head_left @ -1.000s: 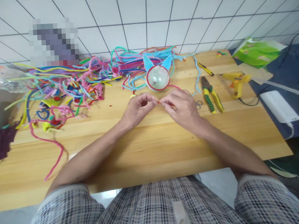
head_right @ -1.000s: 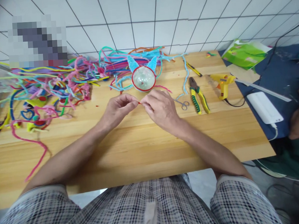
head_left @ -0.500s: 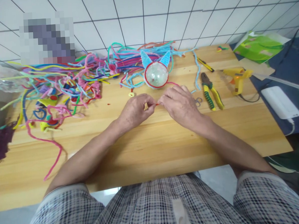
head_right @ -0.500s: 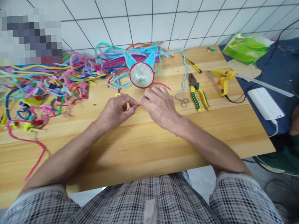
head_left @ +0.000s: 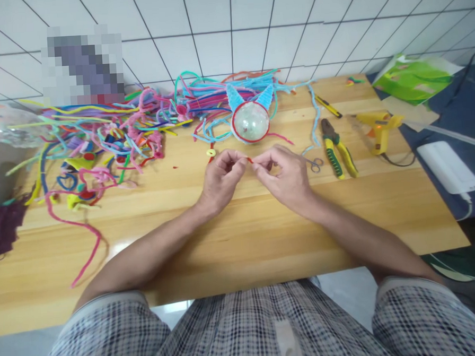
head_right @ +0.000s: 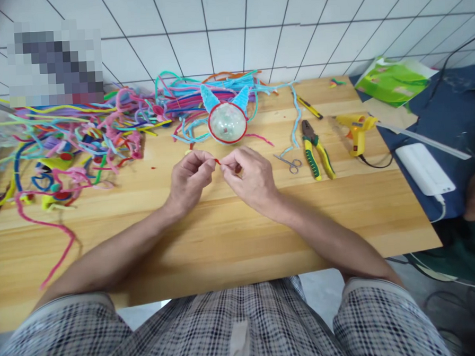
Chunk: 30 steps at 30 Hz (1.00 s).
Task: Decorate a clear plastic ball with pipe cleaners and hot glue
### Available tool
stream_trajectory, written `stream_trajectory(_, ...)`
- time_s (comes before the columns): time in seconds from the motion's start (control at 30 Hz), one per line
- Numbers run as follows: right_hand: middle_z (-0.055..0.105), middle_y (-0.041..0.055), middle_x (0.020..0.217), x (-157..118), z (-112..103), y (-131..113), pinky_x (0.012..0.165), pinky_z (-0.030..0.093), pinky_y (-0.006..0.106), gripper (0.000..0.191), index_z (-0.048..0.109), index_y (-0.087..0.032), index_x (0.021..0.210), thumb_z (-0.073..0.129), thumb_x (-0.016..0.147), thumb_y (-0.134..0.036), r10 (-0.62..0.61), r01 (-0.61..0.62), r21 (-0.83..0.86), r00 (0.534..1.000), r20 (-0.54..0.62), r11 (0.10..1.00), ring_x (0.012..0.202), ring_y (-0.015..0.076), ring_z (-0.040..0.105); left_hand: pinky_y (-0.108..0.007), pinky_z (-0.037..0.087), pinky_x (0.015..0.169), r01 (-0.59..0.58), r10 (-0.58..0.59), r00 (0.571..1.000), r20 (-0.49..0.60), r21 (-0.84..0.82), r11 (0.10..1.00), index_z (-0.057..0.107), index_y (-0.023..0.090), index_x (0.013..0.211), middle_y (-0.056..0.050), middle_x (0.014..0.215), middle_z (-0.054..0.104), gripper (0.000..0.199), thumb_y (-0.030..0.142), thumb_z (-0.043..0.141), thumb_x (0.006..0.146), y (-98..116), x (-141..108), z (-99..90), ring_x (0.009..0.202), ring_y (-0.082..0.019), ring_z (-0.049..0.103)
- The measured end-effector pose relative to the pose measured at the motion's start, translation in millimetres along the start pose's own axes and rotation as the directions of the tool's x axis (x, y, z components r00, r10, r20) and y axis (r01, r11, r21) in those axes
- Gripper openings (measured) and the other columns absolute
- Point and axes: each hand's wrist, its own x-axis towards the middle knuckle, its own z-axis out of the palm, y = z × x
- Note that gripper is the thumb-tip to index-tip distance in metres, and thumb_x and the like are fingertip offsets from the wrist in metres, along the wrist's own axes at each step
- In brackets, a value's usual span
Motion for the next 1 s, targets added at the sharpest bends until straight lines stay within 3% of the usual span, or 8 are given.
stream_trajectory(0.1,0.075,-0.0012,0.079,1,3,1,0.07,0.051,0.033,0.009,0.073,-0.025,0.089,0.073,0.098,-0.023,0.112,-0.112,0.103,0.994,0.009,0.988,0.07,0.0165,0.063,-0.023,0.03,0.046,0.109,-0.104,0.993,0.046,-0.118,0.987,0.072,0.022,0.092,0.006,0.068,0.055,0.051,0.069,0.093,0.087,0,3,-0.1,0.051,-0.007,0.037)
stream_trajectory(0.17,0.076,-0.0013,0.08,5,-1,3,0.071,0.052,0.033,0.008,0.074,-0.025,0.088,0.074,0.096,-0.022,0.141,-0.144,0.103,0.989,0.039,0.984,0.071,0.0166,0.063,-0.023,0.031,0.046,0.115,-0.105,0.986,0.126,-0.075,0.991,0.075,0.022,0.094,0.006,0.066,0.054,0.05,0.068,0.091,0.09,3,8,-5.6,0.05,-0.007,0.039)
stream_trajectory(0.27,0.077,-0.0002,0.082,14,-13,6,0.075,0.052,0.034,0.009,0.076,-0.025,0.088,0.074,0.093,-0.018,0.118,-0.122,0.047,0.989,0.09,0.991,0.075,0.0177,0.065,-0.025,0.038,0.052,-0.09,0.061,0.98,0.191,0.148,0.985,0.081,0.022,0.102,0.003,0.072,0.064,0.039,0.061,0.083,0.101,9,16,-17.5,0.054,-0.009,0.043)
stream_trajectory(0.4,0.078,0.0005,0.081,21,-24,5,0.076,0.052,0.034,0.011,0.077,-0.024,0.086,0.073,0.091,-0.015,0.137,-0.141,0.015,0.98,0.146,0.99,0.077,0.0186,0.066,-0.027,0.052,0.069,-0.456,0.367,0.89,0.271,0.492,0.742,0.084,0.022,0.111,-0.006,0.098,0.082,0.02,0.039,0.073,0.11,12,19,-28.2,0.074,-0.013,0.065)
stream_trajectory(0.47,0.078,0.0001,0.08,21,-24,3,0.073,0.051,0.033,0.01,0.078,-0.024,0.086,0.073,0.09,-0.015,0.169,-0.178,0.04,0.971,0.167,0.983,0.075,0.018,0.065,-0.028,0.058,0.077,-0.544,0.436,0.839,0.326,0.534,0.647,0.083,0.022,0.115,-0.008,0.107,0.085,0.016,0.03,0.07,0.111,11,18,-29.7,0.087,-0.016,0.074)
stream_trajectory(0.57,0.078,-0.0005,0.078,20,-23,1,0.07,0.049,0.031,0.009,0.079,-0.023,0.087,0.072,0.089,-0.017,0.203,-0.224,0.094,0.959,0.198,0.97,0.071,0.0165,0.063,-0.028,0.061,0.082,-0.596,0.478,0.801,0.36,0.54,0.594,0.083,0.021,0.118,-0.008,0.107,0.087,0.015,0.026,0.069,0.112,8,16,-29.7,0.092,-0.016,0.079)
stream_trajectory(0.83,0.078,0.0001,0.077,18,-21,-4,0.068,0.05,0.03,0.009,0.08,-0.022,0.085,0.071,0.087,-0.021,0.233,-0.273,0.178,0.948,0.217,0.945,0.07,0.0153,0.063,-0.025,0.064,0.082,-0.672,0.543,0.74,0.397,0.475,0.568,0.086,0.02,0.114,-0.008,0.103,0.09,0.015,0.023,0.072,0.112,13,18,-29.7,0.091,-0.015,0.085)
stream_trajectory(1.0,0.078,-0.0002,0.075,17,-20,-4,0.067,0.05,0.03,0.01,0.08,-0.022,0.085,0.071,0.086,-0.019,0.222,-0.253,0.151,0.955,0.197,0.955,0.07,0.0159,0.064,-0.024,0.064,0.08,-0.634,0.503,0.773,0.386,0.436,0.639,0.088,0.021,0.108,-0.007,0.101,0.091,0.014,0.018,0.074,0.108,18,18,-28.1,0.089,-0.016,0.086)
